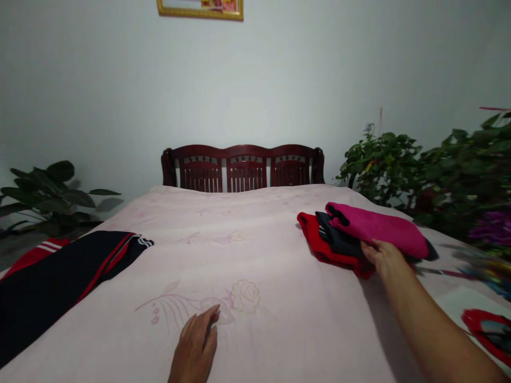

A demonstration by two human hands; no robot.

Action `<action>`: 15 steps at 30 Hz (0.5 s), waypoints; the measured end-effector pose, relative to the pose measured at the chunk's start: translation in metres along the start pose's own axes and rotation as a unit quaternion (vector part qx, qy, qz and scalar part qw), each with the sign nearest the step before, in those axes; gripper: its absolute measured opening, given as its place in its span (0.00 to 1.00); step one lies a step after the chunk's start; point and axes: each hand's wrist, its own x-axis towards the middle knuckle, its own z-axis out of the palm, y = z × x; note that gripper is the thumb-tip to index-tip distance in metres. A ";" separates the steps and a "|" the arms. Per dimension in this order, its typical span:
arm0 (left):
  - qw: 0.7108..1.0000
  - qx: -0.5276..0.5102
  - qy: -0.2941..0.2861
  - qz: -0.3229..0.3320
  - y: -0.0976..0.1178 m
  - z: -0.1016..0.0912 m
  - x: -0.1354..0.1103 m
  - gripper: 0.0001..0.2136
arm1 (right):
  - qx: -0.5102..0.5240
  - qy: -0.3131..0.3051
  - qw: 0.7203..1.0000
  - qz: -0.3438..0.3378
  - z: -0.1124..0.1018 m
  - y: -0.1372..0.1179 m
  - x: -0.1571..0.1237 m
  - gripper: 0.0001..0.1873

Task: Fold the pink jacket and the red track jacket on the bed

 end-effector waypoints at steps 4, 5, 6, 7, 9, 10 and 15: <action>1.000 0.023 -0.014 0.005 0.001 -0.003 0.001 0.18 | 0.005 0.060 0.996 0.073 -0.010 -0.002 -0.009 0.30; 1.000 0.025 -0.015 0.007 0.002 -0.003 0.001 0.19 | 0.000 0.071 0.994 0.085 -0.014 -0.002 -0.010 0.29; 1.000 0.024 -0.017 0.008 0.002 -0.003 0.001 0.19 | -0.002 0.075 0.993 0.092 -0.016 -0.002 -0.011 0.28; 1.000 0.023 -0.019 0.008 0.003 -0.004 0.001 0.19 | 0.001 0.071 0.993 0.094 -0.018 -0.002 -0.011 0.27; 1.000 0.017 -0.023 0.008 0.005 -0.005 0.001 0.19 | 0.008 0.053 0.996 0.078 -0.017 -0.001 -0.013 0.26; 1.000 0.013 -0.023 0.008 0.005 -0.005 0.000 0.19 | 0.004 0.045 0.996 0.071 -0.014 0.000 -0.016 0.26; 1.000 -0.025 -0.009 0.003 0.004 -0.004 0.000 0.19 | -0.091 0.014 0.991 0.096 -0.003 0.040 -0.064 0.31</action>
